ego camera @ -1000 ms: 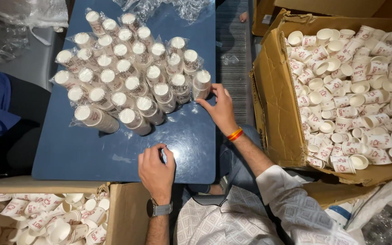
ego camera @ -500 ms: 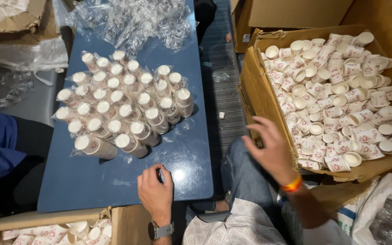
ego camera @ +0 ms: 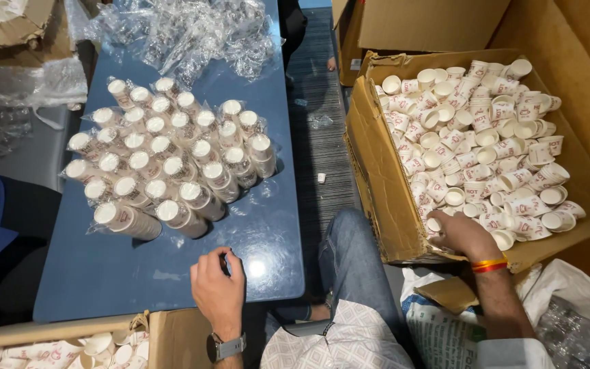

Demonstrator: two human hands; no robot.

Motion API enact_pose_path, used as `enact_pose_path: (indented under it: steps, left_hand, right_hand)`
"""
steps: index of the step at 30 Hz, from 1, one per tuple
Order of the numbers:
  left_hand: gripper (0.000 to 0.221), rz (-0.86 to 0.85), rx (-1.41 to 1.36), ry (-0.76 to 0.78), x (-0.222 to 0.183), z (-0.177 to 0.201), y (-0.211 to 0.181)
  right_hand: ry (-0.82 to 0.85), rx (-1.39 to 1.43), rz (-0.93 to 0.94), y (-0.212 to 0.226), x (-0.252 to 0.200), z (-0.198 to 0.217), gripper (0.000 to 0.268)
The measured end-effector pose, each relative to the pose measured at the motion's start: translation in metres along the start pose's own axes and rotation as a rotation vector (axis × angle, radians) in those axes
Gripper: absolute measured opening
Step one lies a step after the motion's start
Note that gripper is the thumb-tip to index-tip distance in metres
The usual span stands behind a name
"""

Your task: The person picks up paper cups from a cardboard box, places them into a plastic bag, and stacks them into organized rows on a table.

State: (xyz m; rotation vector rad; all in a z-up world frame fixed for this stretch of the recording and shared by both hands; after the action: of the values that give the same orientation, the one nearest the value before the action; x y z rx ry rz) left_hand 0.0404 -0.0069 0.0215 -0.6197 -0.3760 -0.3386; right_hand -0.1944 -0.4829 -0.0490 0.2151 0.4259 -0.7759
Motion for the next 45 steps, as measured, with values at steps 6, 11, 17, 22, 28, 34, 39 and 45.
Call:
enact_pose_path:
  steps: [6,11,17,22,28,34,39,45]
  left_hand:
    - [0.008,0.002,-0.006,0.0,0.0,0.003,-0.001]
    - [0.008,-0.007,-0.014,-0.018,0.0,0.005,-0.002]
    - [0.009,-0.011,-0.035,-0.01,-0.001,0.007,-0.004]
    - [0.012,-0.009,-0.133,-0.026,-0.007,0.014,-0.001]
    - [0.062,0.066,-0.796,0.351,-0.022,0.04,-0.029]
    - [0.058,-0.264,-0.63,0.272,-0.058,0.03,-0.051]
    - [0.04,-0.017,-0.638,0.097,-0.055,0.032,-0.001]
    - [0.023,0.606,-1.403,-0.048,-0.084,-0.026,0.085]
  right_hand:
    - [-0.051,0.143,0.111,-0.021,0.024,-0.028,0.041]
    - [-0.008,0.138,0.127,-0.023,0.022,-0.033,0.05]
    - [-0.277,0.285,0.026,0.001,-0.024,0.022,0.046]
    - [-0.845,0.259,0.196,0.066,-0.114,0.09,0.042]
    - [-0.349,1.159,0.535,0.209,-0.1,0.036,0.045]
    - [0.465,1.629,0.5,0.317,-0.093,-0.06,0.04]
    - [0.281,1.42,0.625,0.356,-0.097,-0.059,0.04]
    - [-0.277,0.662,0.922,0.369,-0.136,-0.026,0.034]
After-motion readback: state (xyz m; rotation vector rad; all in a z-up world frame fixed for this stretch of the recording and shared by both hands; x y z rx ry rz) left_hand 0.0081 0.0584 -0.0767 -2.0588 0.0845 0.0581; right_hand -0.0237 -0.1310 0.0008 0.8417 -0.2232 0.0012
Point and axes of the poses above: each hand's wrist, its own x-axis towards the middle knuckle, its own z-axis out of the back of the hand, y = z × x, the point moved 5 cm from there along x, towards the middle knuckle, and after that the axes turned 4 degrees about -z, right-handed, at the moved point
